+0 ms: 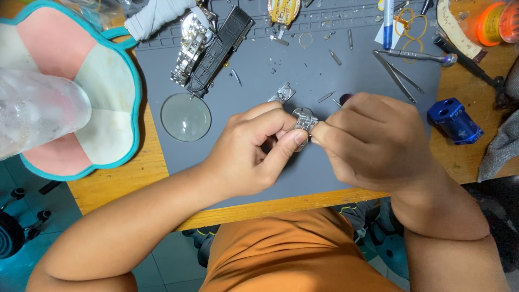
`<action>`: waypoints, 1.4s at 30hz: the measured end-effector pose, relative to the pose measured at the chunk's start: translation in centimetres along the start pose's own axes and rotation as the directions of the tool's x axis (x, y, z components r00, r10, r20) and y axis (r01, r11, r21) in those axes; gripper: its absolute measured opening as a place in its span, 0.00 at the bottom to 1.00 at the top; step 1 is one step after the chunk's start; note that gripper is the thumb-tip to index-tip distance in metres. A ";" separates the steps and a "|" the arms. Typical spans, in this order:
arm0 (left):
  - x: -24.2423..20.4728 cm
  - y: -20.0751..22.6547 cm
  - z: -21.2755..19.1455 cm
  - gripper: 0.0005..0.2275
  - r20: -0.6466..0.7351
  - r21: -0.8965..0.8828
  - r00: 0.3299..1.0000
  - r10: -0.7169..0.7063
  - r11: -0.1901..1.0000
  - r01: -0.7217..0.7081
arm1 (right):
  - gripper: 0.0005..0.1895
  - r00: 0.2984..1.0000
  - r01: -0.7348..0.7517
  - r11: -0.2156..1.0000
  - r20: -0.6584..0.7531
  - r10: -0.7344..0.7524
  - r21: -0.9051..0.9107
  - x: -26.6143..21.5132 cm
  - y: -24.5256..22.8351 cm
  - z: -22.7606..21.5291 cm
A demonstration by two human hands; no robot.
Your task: The person uses tweezers and a small metal tool to remove and reinsert pins in a metal watch band. They manipulate the band links and pins, occasionally using a small brush to clean the area. The person works on multiple sections of the band, adjusting and securing the pins.
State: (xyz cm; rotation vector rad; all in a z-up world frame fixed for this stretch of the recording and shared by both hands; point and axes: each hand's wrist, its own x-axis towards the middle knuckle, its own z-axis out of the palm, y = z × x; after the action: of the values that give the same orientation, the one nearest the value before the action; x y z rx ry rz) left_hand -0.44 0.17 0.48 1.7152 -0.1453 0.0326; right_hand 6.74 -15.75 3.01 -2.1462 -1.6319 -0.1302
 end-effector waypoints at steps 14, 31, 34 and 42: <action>0.4 0.0 -0.5 0.07 0.164 -0.041 0.984 0.072 0.997 -0.066 | 0.11 0.999 -0.020 0.945 -0.027 0.031 0.326 -0.5 0.8 0.2; -1.0 -0.3 1.2 0.07 0.001 -0.555 0.936 -0.352 0.778 0.293 | 0.05 0.983 0.012 1.000 -0.185 -0.012 0.000 -0.4 -0.5 1.8; -1.1 -0.6 1.3 0.07 0.028 -0.608 0.924 -0.381 0.728 0.318 | 0.07 0.988 0.016 0.999 -0.152 -0.022 -0.039 -0.4 -0.5 1.6; -0.4 -0.2 0.4 0.07 0.119 -0.436 0.958 -0.262 0.853 0.287 | 0.08 0.992 -0.006 0.956 -0.121 0.043 0.294 0.0 0.3 0.9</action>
State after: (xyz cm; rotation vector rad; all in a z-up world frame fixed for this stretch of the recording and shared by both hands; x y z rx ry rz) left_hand -0.88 -0.18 0.15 1.2563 0.0537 -0.2457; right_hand 6.83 -15.45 2.13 -1.8928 -1.4520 -0.0136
